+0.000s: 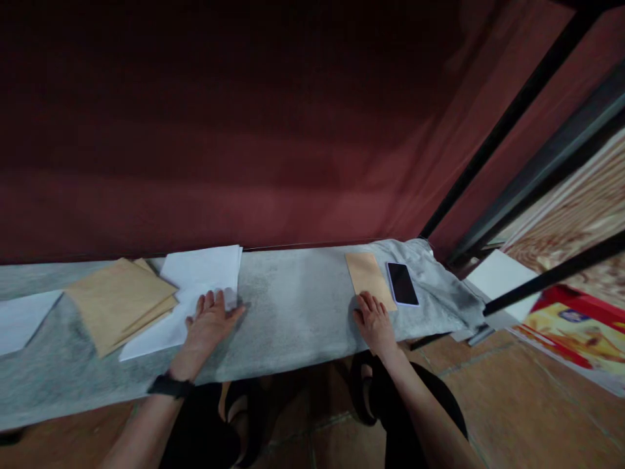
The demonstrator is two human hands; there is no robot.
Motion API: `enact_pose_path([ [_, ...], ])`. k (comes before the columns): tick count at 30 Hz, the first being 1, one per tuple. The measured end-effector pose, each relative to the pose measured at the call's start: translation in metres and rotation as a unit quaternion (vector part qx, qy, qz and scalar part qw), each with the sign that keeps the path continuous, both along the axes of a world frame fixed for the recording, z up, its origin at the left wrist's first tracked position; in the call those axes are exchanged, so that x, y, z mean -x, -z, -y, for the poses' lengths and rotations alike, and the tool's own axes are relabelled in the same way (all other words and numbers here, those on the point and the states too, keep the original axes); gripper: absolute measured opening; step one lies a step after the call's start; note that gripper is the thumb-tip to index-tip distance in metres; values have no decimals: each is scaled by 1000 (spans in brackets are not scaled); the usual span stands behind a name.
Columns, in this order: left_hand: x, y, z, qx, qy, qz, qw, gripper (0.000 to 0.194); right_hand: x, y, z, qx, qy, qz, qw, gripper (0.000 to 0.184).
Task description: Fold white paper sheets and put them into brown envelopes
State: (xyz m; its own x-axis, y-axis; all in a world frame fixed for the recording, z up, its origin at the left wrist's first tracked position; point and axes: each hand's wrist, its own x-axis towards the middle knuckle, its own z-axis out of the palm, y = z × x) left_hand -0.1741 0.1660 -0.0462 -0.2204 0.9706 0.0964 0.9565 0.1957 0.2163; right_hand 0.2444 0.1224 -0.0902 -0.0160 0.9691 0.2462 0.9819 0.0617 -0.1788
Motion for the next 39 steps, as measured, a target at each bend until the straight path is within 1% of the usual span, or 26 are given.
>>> enact_pose_path([
  [2,-8,1,10,24,-33,-39,998,72,0,2,-3,-5,-24,-12,1000,44],
  [4,-21,0,21,48,-34,-93,994,68,1,4,-7,-5,-48,-32,998,42],
  [6,-33,-4,27,48,-31,-135,989,63,4,3,-13,-1,-73,-55,996,40],
  [9,-41,-10,28,47,-18,-162,986,56,14,-2,-21,13,-122,-83,989,38],
  [12,-41,-13,24,49,-7,-172,984,53,27,-8,-25,37,-176,-99,979,37],
  [14,-40,-14,22,58,-8,-171,984,51,35,-11,-23,48,-194,-101,975,37],
  [16,-39,-17,20,71,-10,-164,984,49,42,-13,-19,48,-192,-94,976,38],
  [18,-35,-24,17,83,-27,-156,984,47,46,-16,-14,47,-179,-82,979,38],
  [21,-27,-39,12,106,-75,-142,981,39,50,-21,-12,59,-167,-75,981,37],
  [22,-26,-44,10,115,-81,-135,981,36,50,-23,-12,64,-166,-78,981,37],
  [24,-32,-53,7,119,-64,-120,984,33,52,-27,-15,73,-165,-100,978,36],
  [26,-53,-58,9,90,-25,-112,989,34,56,-30,-19,82,-160,-152,972,35],
  [27,-68,-59,12,80,-11,-104,991,34,59,-31,-20,87,-157,-189,965,35],
  [29,-104,-57,21,64,60,-80,993,32,65,-32,-21,102,-142,-281,944,36],
  [31,-140,-53,31,47,124,-72,989,31,72,-31,-22,131,-110,-383,908,39],
  [33,-169,-49,41,39,169,-62,983,30,79,-28,-23,167,-64,-478,860,44],
  [35,-189,-44,48,29,199,-38,979,30,82,-23,-26,190,-19,-553,811,46],
  [36,-196,-41,50,23,214,-19,976,29,82,-20,-29,193,-4,-579,792,44],
  [37,-201,-37,52,16,231,6,973,28,81,-18,-32,188,4,-597,780,40],
  [39,-207,-31,53,6,268,75,961,25,78,-12,-38,168,-7,-613,772,29],
])
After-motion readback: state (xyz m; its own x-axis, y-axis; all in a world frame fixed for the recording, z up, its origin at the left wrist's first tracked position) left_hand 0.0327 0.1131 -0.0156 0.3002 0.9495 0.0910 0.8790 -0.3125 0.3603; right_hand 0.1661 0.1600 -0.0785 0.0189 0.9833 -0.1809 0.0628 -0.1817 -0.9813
